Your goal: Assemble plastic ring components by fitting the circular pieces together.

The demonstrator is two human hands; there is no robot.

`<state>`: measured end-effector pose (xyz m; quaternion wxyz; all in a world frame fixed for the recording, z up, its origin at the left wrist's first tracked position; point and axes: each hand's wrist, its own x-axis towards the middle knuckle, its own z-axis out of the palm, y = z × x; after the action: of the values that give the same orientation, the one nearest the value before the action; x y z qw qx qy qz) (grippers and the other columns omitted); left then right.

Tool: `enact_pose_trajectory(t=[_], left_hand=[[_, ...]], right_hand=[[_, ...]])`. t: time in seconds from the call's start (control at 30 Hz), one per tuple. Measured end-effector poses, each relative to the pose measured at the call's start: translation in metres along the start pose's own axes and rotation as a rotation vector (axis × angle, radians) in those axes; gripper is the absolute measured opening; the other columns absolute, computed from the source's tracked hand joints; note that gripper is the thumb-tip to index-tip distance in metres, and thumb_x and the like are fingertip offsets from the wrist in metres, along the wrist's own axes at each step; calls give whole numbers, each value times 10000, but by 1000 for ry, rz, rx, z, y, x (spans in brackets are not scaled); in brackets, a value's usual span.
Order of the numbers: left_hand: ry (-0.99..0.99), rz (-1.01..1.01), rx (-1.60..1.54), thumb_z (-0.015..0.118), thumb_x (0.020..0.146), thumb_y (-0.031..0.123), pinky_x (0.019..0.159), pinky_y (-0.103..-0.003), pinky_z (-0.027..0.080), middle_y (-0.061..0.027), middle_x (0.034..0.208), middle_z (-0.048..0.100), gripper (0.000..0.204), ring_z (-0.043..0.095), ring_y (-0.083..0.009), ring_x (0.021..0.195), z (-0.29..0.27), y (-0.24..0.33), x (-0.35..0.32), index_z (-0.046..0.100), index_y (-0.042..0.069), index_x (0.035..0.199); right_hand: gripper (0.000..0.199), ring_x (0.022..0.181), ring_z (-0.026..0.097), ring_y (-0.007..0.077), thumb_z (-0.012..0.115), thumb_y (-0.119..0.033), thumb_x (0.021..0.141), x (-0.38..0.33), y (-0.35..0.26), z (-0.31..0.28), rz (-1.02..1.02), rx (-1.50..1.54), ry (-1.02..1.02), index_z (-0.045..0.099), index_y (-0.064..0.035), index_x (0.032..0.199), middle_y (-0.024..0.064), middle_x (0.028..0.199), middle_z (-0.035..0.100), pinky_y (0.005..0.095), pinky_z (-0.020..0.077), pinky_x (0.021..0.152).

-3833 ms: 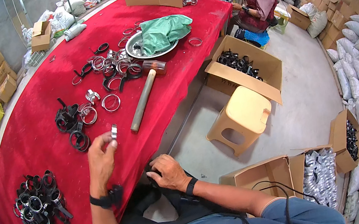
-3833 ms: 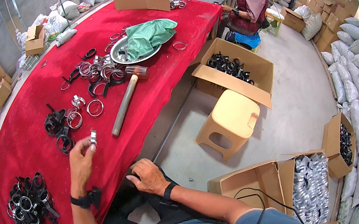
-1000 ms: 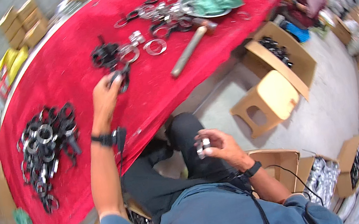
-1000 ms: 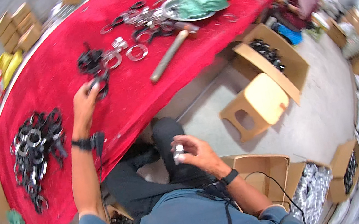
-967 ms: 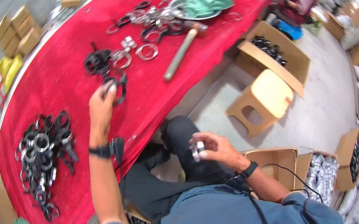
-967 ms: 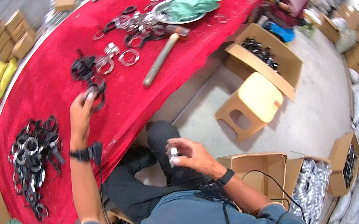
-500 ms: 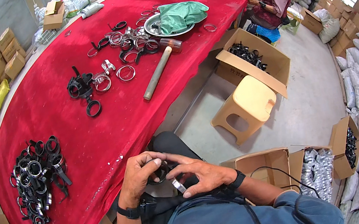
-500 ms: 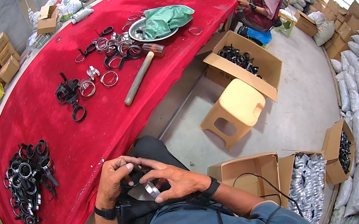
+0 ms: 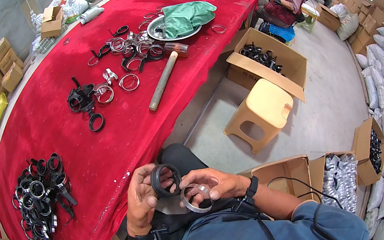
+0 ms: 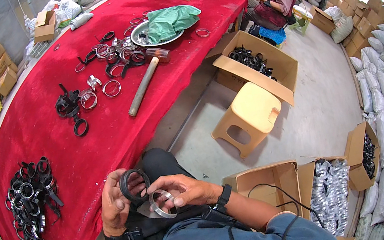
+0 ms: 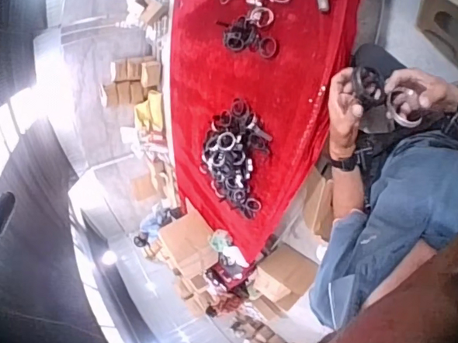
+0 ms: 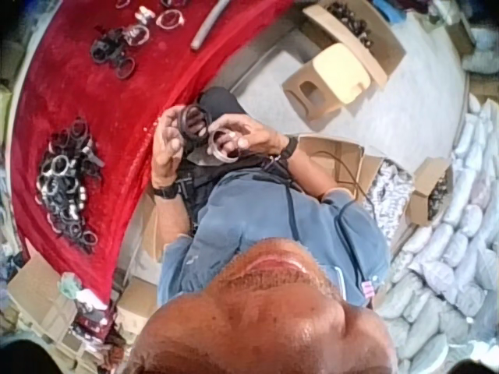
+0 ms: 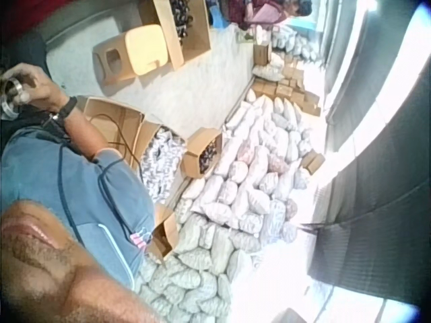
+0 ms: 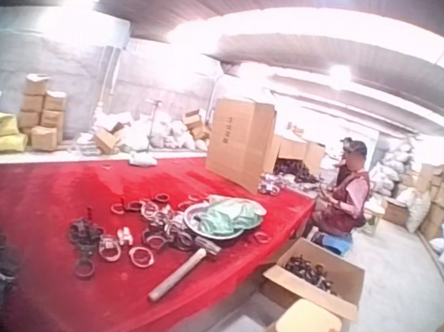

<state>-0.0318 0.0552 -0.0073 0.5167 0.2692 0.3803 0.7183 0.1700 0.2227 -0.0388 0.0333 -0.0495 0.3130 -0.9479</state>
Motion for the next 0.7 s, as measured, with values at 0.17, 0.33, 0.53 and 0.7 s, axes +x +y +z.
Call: enact_pose_trajectory(t=[0.17, 0.33, 0.53, 0.7], left_hand=[[48, -9, -23, 996, 764, 281, 1133, -491, 527, -246, 1494, 577, 1125, 622, -369, 1359, 17, -7, 1, 335, 2, 1631], [47, -14, 41, 979, 789, 350, 1112, -486, 544, -263, 1499, 575, 1107, 645, -374, 1329, 9, -9, -5, 339, -3, 1621], [271, 295, 6, 863, 877, 400, 1118, -508, 525, -260, 1473, 563, 1031, 640, -387, 1298, 16, 23, -14, 314, -38, 1632], [189, 227, 97, 840, 885, 437, 1115, -518, 527, -298, 1505, 546, 1047, 642, -407, 1299, 5, 20, -20, 300, -41, 1644]], right_hand=[[820, 1333, 617, 371, 895, -352, 859, -2, 3, -5, -30, 48, 0, 515, -45, 1519, 191, 1472, 562, 431, 546, 1019], [822, 1311, 621, 379, 868, -388, 878, -5, 10, 0, -14, 100, -4, 511, -52, 1538, 220, 1553, 508, 413, 543, 1017], [825, 1359, 583, 421, 821, -428, 910, -8, -19, -15, -252, 136, 25, 491, -112, 1598, 232, 1615, 485, 494, 526, 1094], [915, 1515, 432, 482, 839, -335, 891, -7, -53, -25, -411, 89, -34, 390, -137, 1664, 293, 1656, 402, 587, 472, 1177]])
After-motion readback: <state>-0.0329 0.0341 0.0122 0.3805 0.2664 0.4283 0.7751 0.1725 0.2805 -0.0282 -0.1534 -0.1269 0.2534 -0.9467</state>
